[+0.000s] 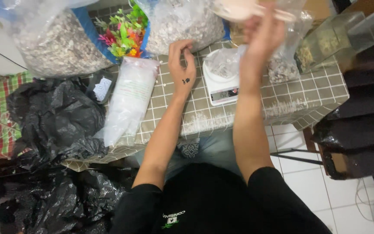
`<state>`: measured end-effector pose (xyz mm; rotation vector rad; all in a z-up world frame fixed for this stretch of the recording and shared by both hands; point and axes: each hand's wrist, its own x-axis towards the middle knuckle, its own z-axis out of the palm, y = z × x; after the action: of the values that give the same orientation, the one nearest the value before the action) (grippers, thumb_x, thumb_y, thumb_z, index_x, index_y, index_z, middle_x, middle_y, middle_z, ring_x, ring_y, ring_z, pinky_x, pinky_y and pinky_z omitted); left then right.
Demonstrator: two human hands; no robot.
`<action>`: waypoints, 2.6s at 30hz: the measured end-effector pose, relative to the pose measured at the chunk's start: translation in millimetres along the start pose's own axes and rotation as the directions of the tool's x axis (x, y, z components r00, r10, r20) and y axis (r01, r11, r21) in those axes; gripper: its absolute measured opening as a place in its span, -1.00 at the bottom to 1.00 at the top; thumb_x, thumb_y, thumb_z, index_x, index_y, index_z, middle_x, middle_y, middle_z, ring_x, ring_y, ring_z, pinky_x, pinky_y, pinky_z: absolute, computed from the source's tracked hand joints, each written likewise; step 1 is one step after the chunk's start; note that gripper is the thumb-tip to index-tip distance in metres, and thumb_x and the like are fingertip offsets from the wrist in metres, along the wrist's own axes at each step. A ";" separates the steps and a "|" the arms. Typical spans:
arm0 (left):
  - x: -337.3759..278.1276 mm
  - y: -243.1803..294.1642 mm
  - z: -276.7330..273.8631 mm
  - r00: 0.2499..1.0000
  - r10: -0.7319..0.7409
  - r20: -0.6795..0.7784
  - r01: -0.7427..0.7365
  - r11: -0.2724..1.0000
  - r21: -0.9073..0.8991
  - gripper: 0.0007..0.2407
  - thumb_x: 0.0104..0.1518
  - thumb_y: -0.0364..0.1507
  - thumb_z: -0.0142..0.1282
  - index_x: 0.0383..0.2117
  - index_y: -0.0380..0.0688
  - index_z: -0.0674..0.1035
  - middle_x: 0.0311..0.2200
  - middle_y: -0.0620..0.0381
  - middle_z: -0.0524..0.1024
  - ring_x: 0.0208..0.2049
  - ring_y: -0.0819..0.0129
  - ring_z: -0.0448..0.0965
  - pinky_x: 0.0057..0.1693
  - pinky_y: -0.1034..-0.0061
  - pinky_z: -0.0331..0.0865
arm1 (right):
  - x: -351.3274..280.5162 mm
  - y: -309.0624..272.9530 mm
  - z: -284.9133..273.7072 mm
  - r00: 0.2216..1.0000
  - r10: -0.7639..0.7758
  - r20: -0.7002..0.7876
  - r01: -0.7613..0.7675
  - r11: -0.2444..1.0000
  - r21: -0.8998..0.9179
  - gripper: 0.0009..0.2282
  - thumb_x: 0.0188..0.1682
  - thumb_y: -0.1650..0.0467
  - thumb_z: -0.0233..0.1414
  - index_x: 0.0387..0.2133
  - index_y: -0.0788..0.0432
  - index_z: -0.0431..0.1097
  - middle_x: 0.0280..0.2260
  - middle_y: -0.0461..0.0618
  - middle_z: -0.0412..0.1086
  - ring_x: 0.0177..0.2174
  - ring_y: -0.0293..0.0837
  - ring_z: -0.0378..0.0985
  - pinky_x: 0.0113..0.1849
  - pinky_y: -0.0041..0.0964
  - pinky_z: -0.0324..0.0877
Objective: Packaging and weighing aquarium gravel into small plastic bags using a scoop and a digital scale
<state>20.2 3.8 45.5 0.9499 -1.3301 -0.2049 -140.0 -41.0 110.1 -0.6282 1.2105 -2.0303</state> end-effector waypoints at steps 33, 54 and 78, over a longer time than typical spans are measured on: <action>-15.0 -15.1 12.5 0.900 0.073 0.429 -0.078 0.997 -0.007 -0.76 0.26 -0.52 -0.13 -0.01 -0.21 0.52 -0.10 0.00 0.52 -0.04 0.12 0.51 0.08 0.31 0.36 | 0.7 1.4 -107.7 0.919 -0.020 0.393 0.234 0.829 -0.507 -0.83 0.18 0.29 0.04 -0.32 0.06 0.53 -0.56 -0.18 0.45 -0.57 -0.35 0.49 -0.47 -0.51 0.42; -29.6 -42.7 10.5 0.831 -0.085 0.550 -0.017 0.984 0.176 -0.69 0.07 -0.43 0.14 -0.02 0.00 0.63 -0.20 0.08 0.49 -0.19 0.14 0.45 -0.02 0.36 0.25 | -19.5 38.8 -111.8 0.718 -0.350 0.601 0.636 0.680 -0.365 -0.73 0.20 0.20 0.00 -0.32 0.07 0.56 -0.66 0.03 0.33 -0.61 -0.08 0.38 -0.43 -0.28 0.32; -18.2 -18.9 11.9 0.875 0.085 0.476 -0.185 0.968 0.168 -0.93 0.15 -0.41 0.24 -0.40 0.03 0.55 -0.15 0.27 0.48 -0.03 0.21 0.39 0.04 0.29 0.08 | -15.7 42.7 -118.2 0.983 0.152 0.106 -0.146 0.987 -0.063 -0.65 0.07 0.19 0.00 -0.33 0.28 0.54 -0.69 -0.15 0.33 -0.72 -0.36 0.27 -0.66 -0.50 0.10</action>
<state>11.7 -2.2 18.7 1.0149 -1.8891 -0.1944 -198.7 23.0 17.9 -0.6474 1.2146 -1.8203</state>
